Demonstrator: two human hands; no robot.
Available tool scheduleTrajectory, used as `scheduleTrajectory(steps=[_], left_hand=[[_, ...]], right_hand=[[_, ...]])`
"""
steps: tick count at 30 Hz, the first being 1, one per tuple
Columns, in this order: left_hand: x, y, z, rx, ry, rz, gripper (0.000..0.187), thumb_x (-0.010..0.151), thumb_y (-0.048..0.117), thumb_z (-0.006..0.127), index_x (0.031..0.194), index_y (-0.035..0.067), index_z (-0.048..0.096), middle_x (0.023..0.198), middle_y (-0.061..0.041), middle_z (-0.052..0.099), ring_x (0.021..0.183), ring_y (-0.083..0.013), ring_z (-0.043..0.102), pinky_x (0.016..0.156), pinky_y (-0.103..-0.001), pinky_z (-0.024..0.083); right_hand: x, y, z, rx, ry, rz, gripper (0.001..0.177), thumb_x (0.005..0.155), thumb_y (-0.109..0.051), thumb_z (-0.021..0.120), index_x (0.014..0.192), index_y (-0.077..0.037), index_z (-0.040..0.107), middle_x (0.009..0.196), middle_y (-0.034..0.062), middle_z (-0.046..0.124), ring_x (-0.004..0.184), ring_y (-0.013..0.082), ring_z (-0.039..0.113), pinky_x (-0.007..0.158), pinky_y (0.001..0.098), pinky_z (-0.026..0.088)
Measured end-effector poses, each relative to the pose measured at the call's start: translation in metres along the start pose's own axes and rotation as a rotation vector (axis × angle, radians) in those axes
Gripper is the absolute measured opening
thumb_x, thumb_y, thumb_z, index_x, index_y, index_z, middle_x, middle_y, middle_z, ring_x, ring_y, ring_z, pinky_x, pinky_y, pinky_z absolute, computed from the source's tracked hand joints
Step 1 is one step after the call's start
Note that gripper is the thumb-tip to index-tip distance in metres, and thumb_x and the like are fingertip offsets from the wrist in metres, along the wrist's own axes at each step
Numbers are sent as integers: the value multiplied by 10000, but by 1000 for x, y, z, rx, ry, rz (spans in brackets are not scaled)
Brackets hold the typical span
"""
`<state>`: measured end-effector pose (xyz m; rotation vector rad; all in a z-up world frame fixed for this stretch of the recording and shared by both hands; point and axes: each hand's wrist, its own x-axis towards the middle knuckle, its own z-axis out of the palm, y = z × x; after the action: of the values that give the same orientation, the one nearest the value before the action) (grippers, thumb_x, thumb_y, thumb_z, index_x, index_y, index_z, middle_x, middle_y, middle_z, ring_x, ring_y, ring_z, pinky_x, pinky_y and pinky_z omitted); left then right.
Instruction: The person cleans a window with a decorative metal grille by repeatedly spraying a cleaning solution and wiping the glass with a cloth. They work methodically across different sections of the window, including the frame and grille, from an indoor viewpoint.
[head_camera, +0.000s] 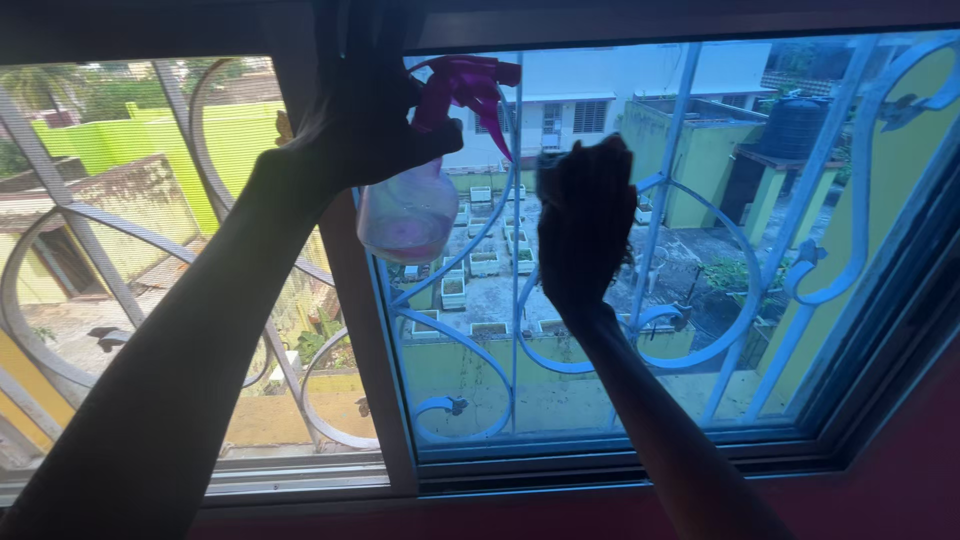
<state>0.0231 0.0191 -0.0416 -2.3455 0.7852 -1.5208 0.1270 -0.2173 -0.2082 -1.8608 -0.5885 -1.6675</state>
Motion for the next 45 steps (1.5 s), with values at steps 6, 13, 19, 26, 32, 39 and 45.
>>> scheduleTrajectory(steps=[6, 13, 19, 26, 32, 39, 45], left_hand=[[5, 14, -15, -33, -168, -173, 606, 859, 629, 723, 1105, 75, 751, 1562, -125, 413, 1586, -430, 39, 1231, -662, -95], [-6, 14, -8, 101, -76, -85, 555, 905, 667, 731, 1041, 134, 807, 1745, -251, 248, 1614, -452, 36, 1259, -644, -80], [-10, 18, -6, 74, -126, -144, 488, 847, 629, 745, 940, 155, 813, 1745, -206, 236, 1587, -445, 62, 1296, -563, 50], [-14, 24, -22, -13, -10, 4, 350, 800, 412, 845, 1078, 200, 836, 1740, -196, 229, 1573, -419, 189, 1257, -538, 255], [-20, 37, -24, -8, 1, 20, 469, 723, 360, 846, 1156, 187, 793, 1351, -83, 618, 1172, -314, 576, 990, -471, 413], [-20, 41, -26, -12, 83, 134, 330, 762, 245, 768, 1087, 287, 807, 969, 63, 797, 591, -191, 469, 704, -359, 370], [-27, 32, -20, -39, 83, 110, 92, 814, 326, 792, 896, 283, 789, 776, 73, 734, 618, -198, 412, 685, -378, 325]], right_hand=[[-14, -35, 6, 36, -90, -234, 674, 978, -96, 625, 1613, -190, 421, 1698, 156, 311, 1600, 329, 266, 1293, 549, 209], [-10, -38, -5, 69, -77, -425, 632, 970, -162, 684, 1568, -207, 484, 1638, 122, 409, 1541, 330, 361, 1239, 563, 287], [2, -18, -9, 83, -84, -404, 598, 953, -155, 689, 1523, -212, 515, 1623, 117, 427, 1537, 318, 380, 1231, 569, 311], [14, 4, -22, -49, -58, -324, 536, 936, -162, 717, 1453, -188, 575, 1591, 154, 449, 1522, 326, 393, 1206, 557, 323], [15, 8, -19, -96, -53, -354, 451, 963, -188, 728, 1388, -143, 587, 1546, 172, 477, 1506, 350, 400, 1196, 561, 300], [9, 15, -11, -66, -66, -330, 531, 944, -167, 720, 1453, -168, 568, 1578, 169, 447, 1520, 348, 376, 1210, 558, 275], [9, 8, -4, -64, -33, -234, 645, 937, -153, 704, 1546, -174, 494, 1646, 183, 367, 1550, 362, 315, 1232, 574, 244]])
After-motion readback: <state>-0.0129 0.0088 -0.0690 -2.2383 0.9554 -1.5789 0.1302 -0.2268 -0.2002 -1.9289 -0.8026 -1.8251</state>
